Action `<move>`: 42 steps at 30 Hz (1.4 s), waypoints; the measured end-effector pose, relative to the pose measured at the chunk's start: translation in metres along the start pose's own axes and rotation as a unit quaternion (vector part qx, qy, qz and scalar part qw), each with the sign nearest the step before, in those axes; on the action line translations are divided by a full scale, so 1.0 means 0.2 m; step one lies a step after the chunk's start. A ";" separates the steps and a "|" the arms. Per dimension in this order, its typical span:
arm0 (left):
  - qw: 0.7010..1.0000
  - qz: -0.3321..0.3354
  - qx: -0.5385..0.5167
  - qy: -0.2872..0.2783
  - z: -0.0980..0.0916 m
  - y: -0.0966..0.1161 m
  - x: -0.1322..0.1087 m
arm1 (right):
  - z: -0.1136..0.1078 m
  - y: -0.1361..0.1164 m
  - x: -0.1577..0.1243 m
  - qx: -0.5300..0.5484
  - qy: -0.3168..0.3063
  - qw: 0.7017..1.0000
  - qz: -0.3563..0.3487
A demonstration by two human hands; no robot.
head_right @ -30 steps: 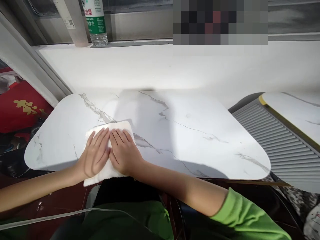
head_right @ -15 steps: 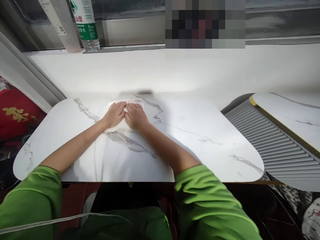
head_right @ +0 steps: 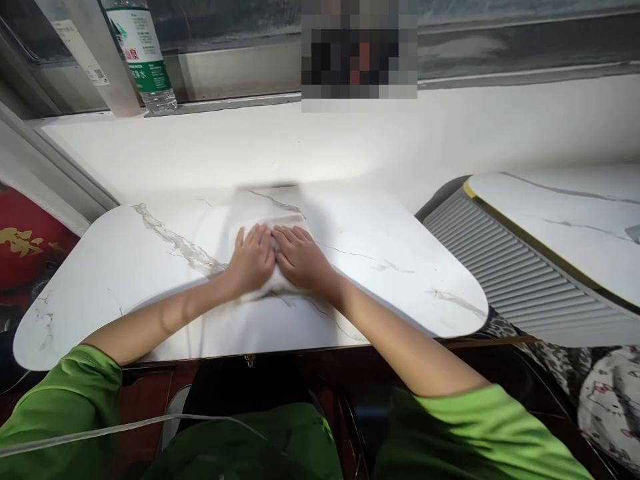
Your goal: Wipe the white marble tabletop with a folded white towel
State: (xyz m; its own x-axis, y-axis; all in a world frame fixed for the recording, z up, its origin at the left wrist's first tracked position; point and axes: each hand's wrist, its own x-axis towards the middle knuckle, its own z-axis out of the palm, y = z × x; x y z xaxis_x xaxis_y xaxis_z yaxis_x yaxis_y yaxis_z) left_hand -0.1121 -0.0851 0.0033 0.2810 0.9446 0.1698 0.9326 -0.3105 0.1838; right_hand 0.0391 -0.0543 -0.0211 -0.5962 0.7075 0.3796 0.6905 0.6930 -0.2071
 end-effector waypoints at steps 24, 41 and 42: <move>0.985 0.129 -0.041 -0.111 0.27 0.53 0.88 | -0.25 0.85 -0.10 -0.062 0.044 0.977 0.198; 0.991 0.092 -0.031 -0.090 0.16 0.31 0.69 | -0.14 0.61 0.04 -0.110 0.027 0.977 0.180; 0.991 0.097 -0.030 -0.091 0.14 0.30 0.62 | -0.13 0.55 0.01 -0.110 0.029 0.978 0.173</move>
State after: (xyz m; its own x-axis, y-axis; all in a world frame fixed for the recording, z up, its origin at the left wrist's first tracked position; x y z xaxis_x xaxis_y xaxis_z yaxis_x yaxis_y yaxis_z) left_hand -0.0159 0.0162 0.0079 0.4948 0.8685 0.0304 0.8434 -0.4884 0.2239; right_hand 0.1243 0.0193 -0.0194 -0.2921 0.8809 0.3724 0.9222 0.3626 -0.1345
